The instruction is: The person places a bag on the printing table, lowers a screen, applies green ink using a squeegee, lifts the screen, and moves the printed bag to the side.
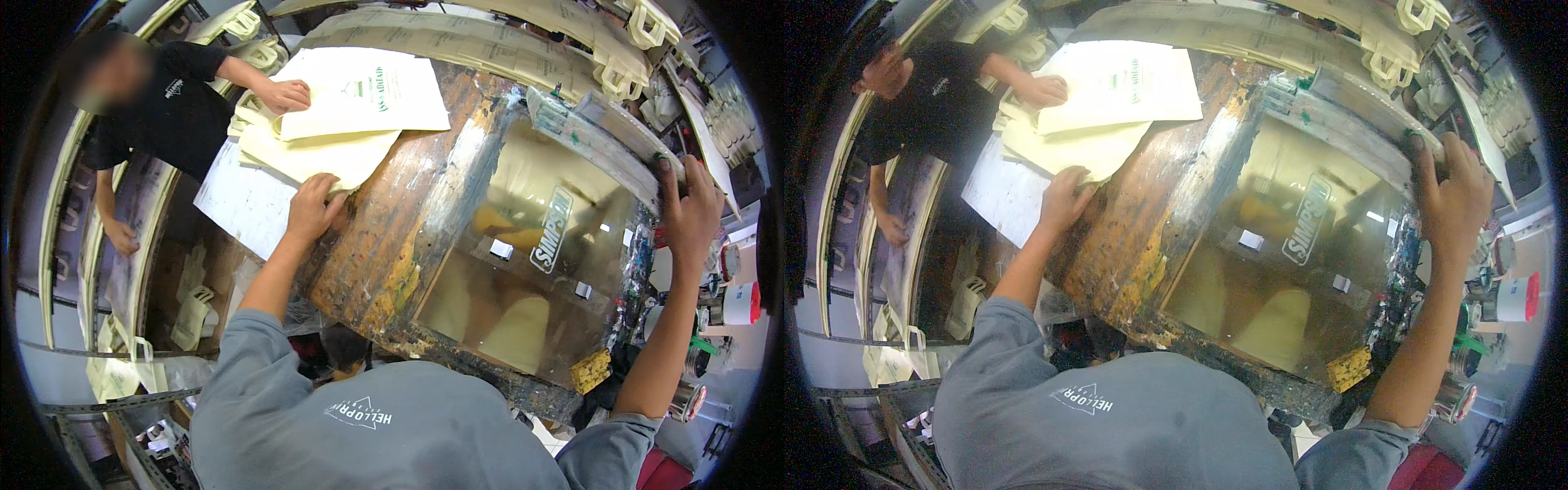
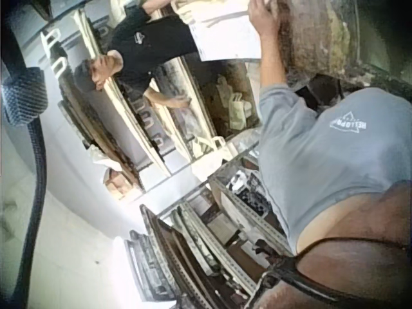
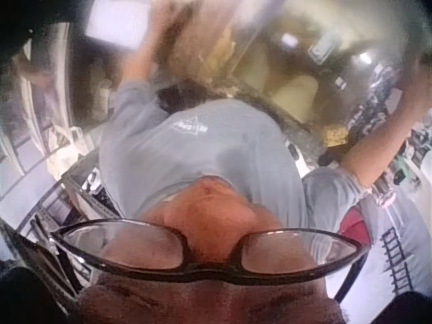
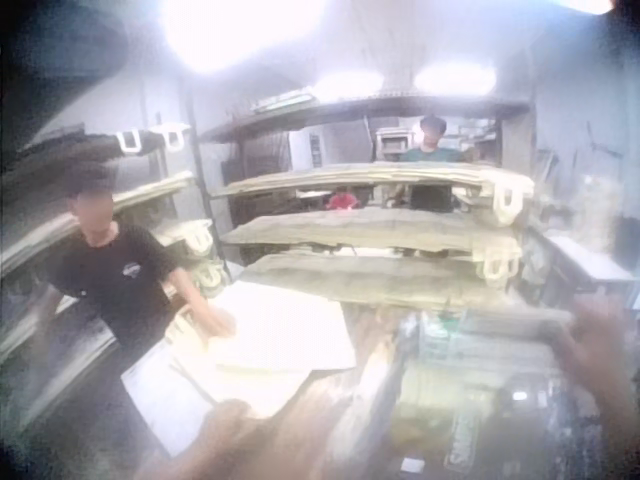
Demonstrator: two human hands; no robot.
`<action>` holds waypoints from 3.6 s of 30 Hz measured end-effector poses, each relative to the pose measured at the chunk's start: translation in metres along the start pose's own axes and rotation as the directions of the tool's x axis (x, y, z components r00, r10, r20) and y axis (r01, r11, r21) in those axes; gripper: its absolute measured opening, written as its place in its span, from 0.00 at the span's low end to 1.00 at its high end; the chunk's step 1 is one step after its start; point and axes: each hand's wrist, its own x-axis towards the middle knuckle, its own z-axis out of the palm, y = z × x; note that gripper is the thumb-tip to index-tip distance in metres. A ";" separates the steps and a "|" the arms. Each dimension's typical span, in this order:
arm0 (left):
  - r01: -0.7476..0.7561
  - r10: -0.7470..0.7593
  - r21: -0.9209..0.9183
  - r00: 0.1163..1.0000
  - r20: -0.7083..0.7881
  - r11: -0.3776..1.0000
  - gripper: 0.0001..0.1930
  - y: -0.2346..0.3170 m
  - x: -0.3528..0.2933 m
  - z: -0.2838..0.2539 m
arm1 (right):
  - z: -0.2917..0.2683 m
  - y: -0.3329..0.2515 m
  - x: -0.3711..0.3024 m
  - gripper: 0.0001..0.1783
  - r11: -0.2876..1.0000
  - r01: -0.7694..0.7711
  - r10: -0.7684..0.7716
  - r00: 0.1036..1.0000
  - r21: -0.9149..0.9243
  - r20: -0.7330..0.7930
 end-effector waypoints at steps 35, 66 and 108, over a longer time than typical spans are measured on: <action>-0.494 0.642 -0.424 0.678 0.358 0.759 0.62 0.462 0.067 0.162 | -0.005 0.004 0.056 0.47 0.963 -0.036 0.024 0.998 0.267 0.049; 0.019 0.015 -0.433 0.997 0.073 0.901 0.63 0.263 -0.001 0.116 | 0.208 0.007 -0.046 0.29 0.996 0.020 -0.042 0.963 0.084 0.268; 0.115 -0.061 -0.154 0.947 0.316 0.981 0.47 0.261 0.021 0.083 | 0.047 -0.072 -0.185 0.28 0.972 -0.109 -0.013 0.861 0.210 0.508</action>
